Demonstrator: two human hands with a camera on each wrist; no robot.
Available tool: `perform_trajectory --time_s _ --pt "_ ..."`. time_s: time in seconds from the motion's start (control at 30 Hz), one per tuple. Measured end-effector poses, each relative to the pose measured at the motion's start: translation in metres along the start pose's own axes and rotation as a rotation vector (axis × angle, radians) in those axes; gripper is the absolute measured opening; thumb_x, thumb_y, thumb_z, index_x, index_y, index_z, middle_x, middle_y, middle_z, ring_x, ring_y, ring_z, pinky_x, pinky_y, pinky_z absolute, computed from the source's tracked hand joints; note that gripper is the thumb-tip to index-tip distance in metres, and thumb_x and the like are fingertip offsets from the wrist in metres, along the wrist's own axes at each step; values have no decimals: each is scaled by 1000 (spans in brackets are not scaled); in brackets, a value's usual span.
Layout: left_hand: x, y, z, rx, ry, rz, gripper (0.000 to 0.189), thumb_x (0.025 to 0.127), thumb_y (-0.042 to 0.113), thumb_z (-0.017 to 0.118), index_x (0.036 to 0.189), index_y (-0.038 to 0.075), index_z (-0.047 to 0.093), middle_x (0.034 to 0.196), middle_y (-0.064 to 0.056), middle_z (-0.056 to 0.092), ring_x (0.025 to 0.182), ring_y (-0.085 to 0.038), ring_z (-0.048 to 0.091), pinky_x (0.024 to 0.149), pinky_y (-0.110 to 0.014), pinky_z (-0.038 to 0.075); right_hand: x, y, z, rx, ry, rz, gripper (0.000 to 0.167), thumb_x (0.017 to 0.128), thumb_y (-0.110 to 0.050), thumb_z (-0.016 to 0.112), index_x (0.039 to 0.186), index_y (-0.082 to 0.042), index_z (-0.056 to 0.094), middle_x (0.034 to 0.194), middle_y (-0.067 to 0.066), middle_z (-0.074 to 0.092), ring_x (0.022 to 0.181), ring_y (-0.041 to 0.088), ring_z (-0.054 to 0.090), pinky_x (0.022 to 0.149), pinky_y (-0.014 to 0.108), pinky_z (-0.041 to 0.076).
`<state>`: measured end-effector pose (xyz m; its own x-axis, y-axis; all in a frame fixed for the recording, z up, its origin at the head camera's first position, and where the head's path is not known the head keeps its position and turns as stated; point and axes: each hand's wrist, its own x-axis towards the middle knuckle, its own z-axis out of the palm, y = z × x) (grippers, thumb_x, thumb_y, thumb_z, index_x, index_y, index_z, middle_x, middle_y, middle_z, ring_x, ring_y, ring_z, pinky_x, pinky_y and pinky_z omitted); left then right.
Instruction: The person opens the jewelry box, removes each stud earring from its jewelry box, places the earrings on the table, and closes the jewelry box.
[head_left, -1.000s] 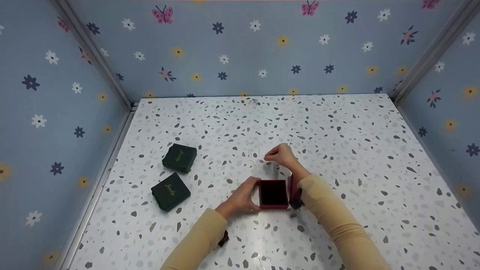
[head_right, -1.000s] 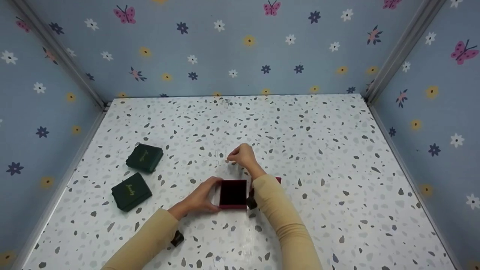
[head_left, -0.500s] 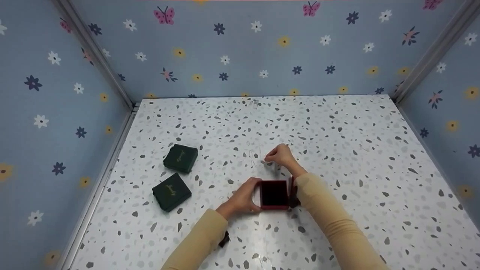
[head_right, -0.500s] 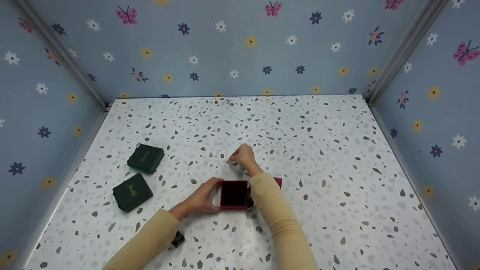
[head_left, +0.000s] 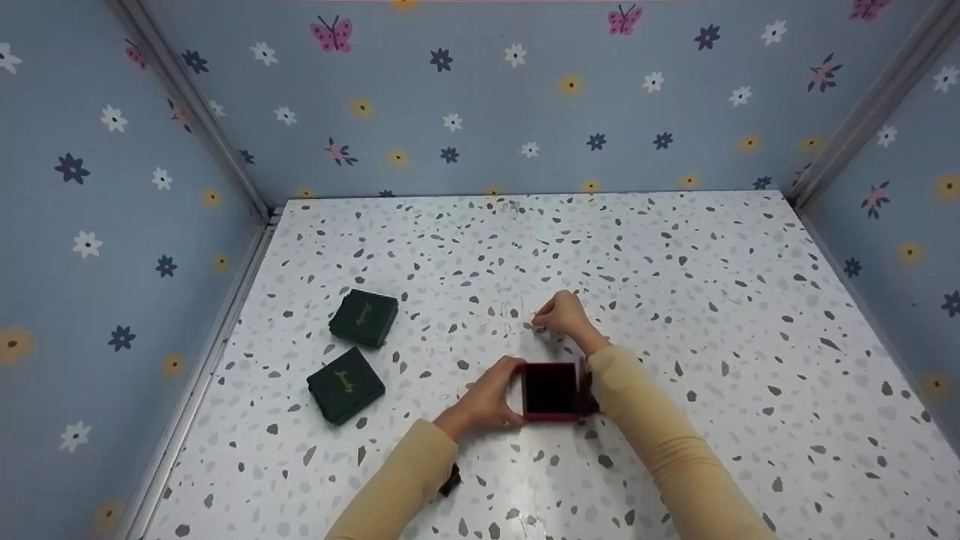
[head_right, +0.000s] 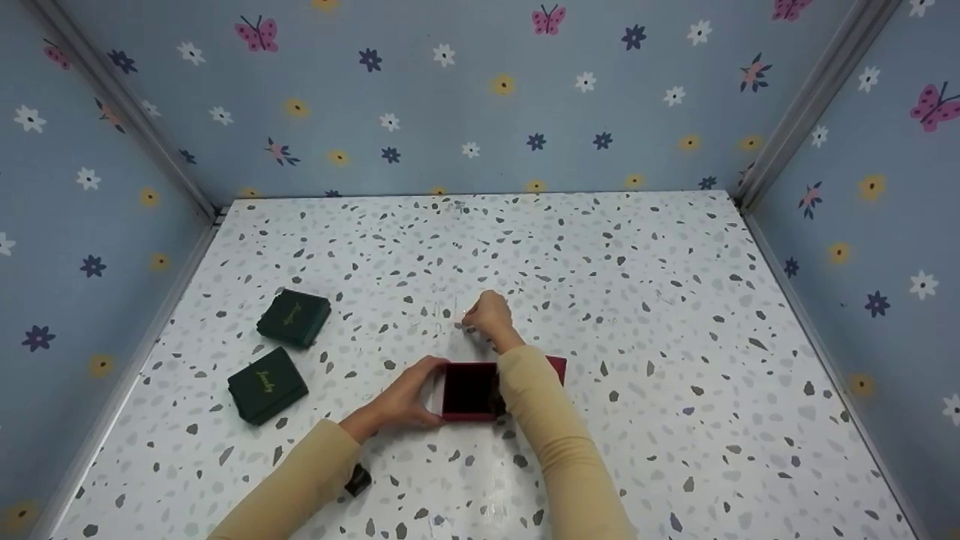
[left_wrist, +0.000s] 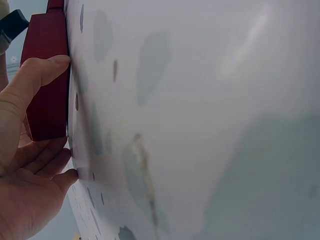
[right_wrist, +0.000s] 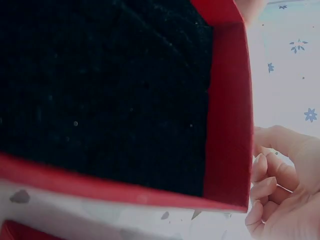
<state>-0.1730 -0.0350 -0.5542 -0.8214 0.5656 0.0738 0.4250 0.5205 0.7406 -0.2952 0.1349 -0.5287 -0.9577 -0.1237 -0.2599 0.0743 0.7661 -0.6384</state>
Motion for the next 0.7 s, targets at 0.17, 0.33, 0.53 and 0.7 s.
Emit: perform_trajectory --time_s 0.17,0.33,0.53,0.7 --pt "0 -1 0 0 -4 -3 86 49 12 83 123 3 40 114 -5 46 108 -16 44 98 -25 30 0 -1 0 -19 -5 0 12 69 -12 71 77 -3 71 68 6 66 53 10 51 50 20 41" --pt "1 -1 0 0 -4 0 85 50 12 83 123 2 40 114 -5 46 108 -16 44 98 -25 30 0 0 1 -41 -1 -25 12 70 -12 71 75 -2 71 67 8 66 51 9 49 48 19 40" --pt "0 -2 1 -11 7 22 84 49 12 83 122 1 41 114 -6 46 107 -17 44 98 -25 31 0 2 1 -56 3 -34 11 70 -12 72 75 -2 72 67 7 66 49 8 49 47 18 39" --pt "0 -3 2 -13 13 39 84 50 12 83 120 1 41 113 -6 47 106 -17 45 97 -26 32 -3 1 1 -39 6 -50 12 71 -12 71 76 -1 71 66 9 66 49 9 50 48 20 43"
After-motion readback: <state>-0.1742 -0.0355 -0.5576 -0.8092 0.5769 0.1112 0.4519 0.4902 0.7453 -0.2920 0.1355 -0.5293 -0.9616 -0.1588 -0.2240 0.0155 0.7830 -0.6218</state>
